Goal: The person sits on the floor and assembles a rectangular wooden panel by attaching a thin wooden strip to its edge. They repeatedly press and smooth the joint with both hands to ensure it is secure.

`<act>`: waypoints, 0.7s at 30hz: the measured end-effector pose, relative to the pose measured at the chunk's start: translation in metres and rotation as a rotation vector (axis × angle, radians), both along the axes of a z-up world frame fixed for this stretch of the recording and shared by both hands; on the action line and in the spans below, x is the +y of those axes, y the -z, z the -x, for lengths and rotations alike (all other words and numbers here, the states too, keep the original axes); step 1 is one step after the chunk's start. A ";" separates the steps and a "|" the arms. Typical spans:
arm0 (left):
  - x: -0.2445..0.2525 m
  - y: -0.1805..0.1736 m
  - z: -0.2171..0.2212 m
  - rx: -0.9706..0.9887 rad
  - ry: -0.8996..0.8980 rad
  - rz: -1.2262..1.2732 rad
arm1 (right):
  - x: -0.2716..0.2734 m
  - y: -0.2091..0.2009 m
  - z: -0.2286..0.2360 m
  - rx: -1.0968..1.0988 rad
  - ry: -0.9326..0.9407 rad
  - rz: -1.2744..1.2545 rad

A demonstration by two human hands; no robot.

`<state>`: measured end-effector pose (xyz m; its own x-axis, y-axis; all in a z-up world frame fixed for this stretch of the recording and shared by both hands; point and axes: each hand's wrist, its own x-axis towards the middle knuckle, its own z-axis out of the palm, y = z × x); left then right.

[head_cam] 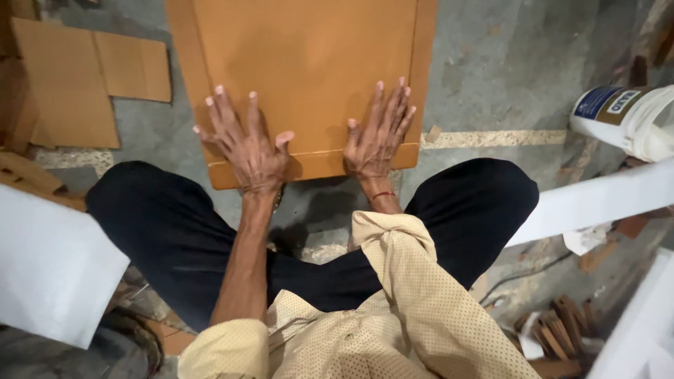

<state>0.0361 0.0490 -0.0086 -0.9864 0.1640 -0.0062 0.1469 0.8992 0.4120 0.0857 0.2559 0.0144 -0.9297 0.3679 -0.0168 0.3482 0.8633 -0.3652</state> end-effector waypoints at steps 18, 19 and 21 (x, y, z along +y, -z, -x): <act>-0.031 -0.010 -0.005 0.019 -0.252 0.030 | 0.060 0.019 -0.039 -0.008 0.258 0.036; -0.033 -0.008 -0.001 0.031 -0.266 0.031 | 0.059 0.020 -0.034 0.004 0.261 0.045; -0.033 -0.010 0.002 0.030 -0.249 0.030 | 0.058 0.018 -0.024 0.020 0.267 0.045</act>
<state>0.0338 0.0157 0.0012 -0.9962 -0.0840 0.0222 -0.0691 0.9211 0.3832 0.1095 0.3134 -0.0033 -0.8001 0.5994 -0.0210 0.5536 0.7246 -0.4104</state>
